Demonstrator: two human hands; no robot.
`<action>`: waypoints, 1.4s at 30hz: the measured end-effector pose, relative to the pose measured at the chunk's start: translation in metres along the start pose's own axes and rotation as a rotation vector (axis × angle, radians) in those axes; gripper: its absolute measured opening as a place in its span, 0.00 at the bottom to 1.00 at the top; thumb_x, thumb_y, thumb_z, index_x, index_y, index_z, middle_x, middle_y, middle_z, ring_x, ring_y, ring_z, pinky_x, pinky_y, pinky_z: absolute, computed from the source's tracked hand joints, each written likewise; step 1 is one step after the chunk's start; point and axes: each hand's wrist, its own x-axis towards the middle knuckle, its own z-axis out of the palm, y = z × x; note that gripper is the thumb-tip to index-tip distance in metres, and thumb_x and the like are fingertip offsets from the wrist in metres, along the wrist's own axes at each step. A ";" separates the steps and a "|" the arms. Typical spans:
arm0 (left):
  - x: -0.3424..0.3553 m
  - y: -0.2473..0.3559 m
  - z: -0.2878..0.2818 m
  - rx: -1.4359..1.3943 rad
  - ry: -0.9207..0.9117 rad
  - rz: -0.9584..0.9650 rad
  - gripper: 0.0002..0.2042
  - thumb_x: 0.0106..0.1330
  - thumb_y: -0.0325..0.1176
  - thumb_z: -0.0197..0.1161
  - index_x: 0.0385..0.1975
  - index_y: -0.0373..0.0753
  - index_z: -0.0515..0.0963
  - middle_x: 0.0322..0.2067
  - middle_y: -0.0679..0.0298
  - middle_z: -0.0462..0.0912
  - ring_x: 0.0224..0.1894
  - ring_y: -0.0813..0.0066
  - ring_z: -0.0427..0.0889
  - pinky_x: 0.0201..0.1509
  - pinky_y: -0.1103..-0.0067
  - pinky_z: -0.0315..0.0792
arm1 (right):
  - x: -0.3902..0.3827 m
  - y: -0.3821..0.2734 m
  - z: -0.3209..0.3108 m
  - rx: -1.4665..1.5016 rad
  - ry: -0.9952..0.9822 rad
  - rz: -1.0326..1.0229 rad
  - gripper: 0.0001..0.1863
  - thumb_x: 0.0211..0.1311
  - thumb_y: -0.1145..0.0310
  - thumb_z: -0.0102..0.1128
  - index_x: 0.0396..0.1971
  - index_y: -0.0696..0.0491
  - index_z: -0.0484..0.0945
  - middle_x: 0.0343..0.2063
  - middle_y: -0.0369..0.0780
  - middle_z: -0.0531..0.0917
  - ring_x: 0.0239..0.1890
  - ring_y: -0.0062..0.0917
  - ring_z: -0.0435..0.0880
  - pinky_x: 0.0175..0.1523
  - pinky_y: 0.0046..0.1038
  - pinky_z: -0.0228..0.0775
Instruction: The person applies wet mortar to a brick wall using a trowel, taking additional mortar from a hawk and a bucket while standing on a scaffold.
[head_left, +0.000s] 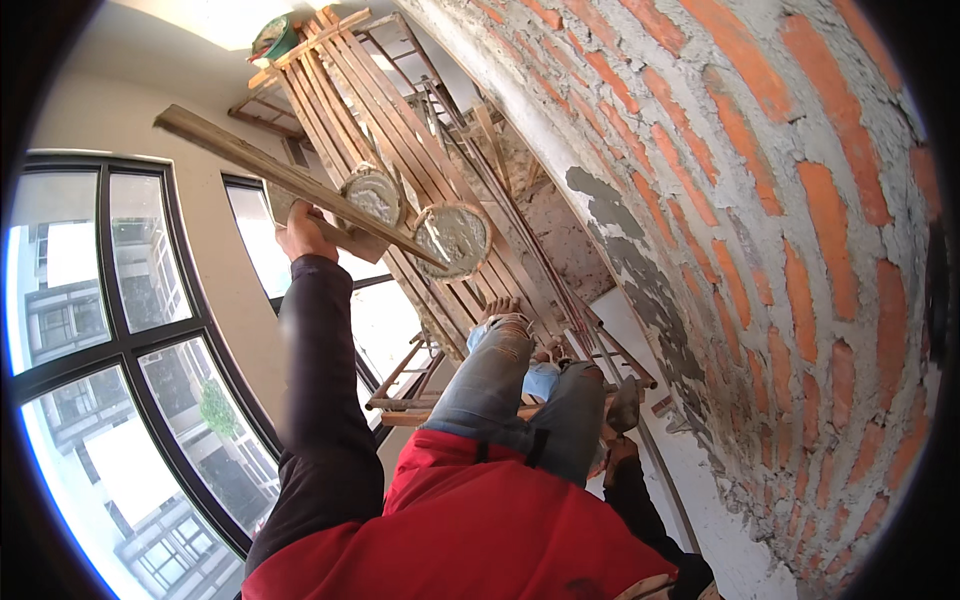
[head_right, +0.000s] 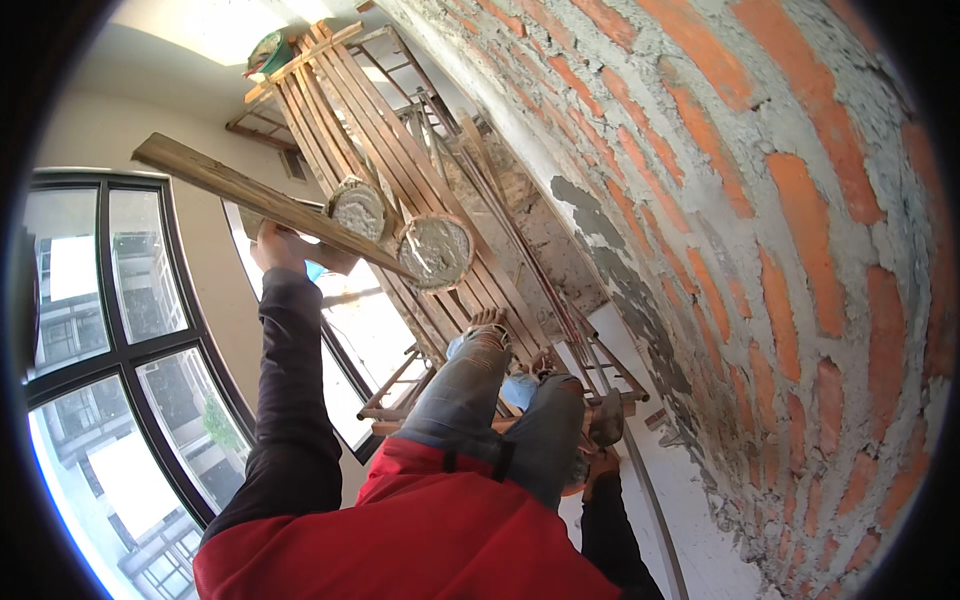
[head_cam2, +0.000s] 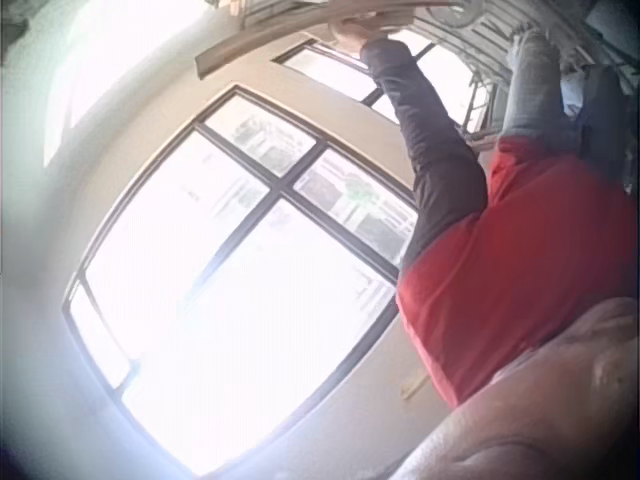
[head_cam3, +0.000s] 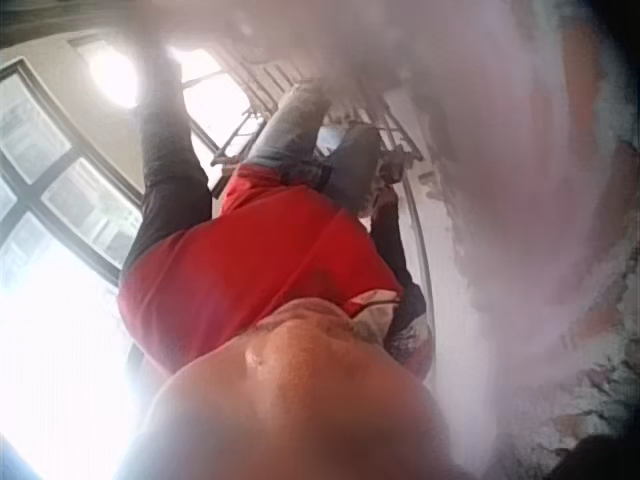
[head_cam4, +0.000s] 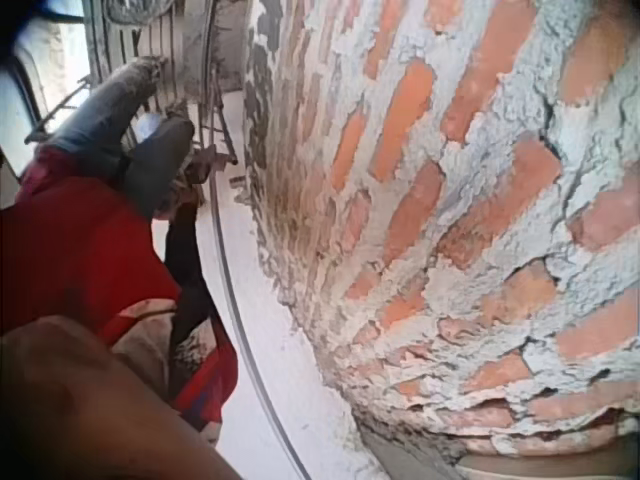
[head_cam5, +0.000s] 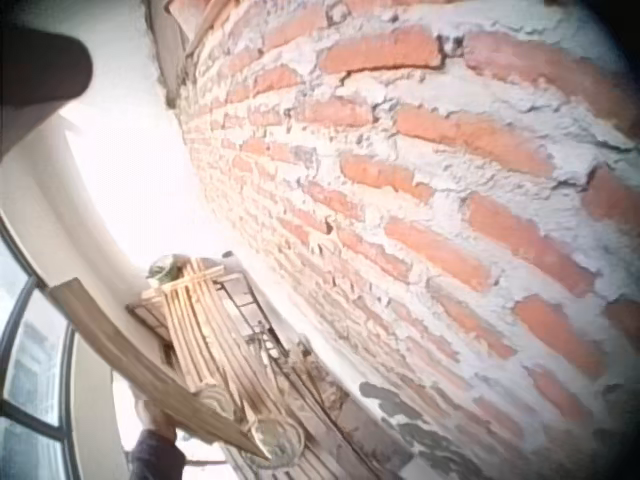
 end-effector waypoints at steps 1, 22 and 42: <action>-0.007 -0.004 -0.002 0.086 0.077 -0.098 0.18 0.59 0.29 0.61 0.48 0.29 0.75 0.41 0.56 0.82 0.37 0.65 0.81 0.41 0.72 0.76 | -0.005 -0.010 -0.013 -0.021 0.014 0.006 0.08 0.56 0.74 0.57 0.37 0.56 0.77 0.17 0.40 0.77 0.14 0.27 0.77 0.17 0.33 0.69; -0.190 -0.300 -0.190 0.969 0.135 -0.595 0.23 0.45 0.37 0.73 0.42 0.35 0.83 0.37 0.51 0.86 0.40 0.55 0.85 0.49 0.66 0.75 | 0.032 -0.077 0.037 -0.349 0.043 0.155 0.07 0.54 0.77 0.64 0.30 0.53 0.74 0.16 0.33 0.73 0.13 0.19 0.71 0.17 0.24 0.63; -0.196 -0.355 -0.256 0.961 0.001 -0.561 0.27 0.55 0.36 0.73 0.53 0.29 0.77 0.47 0.57 0.82 0.45 0.69 0.80 0.50 0.74 0.75 | 0.258 0.134 0.001 -0.825 -0.083 -0.160 0.25 0.45 0.79 0.57 0.49 0.60 0.74 0.42 0.43 0.82 0.45 0.30 0.81 0.53 0.29 0.72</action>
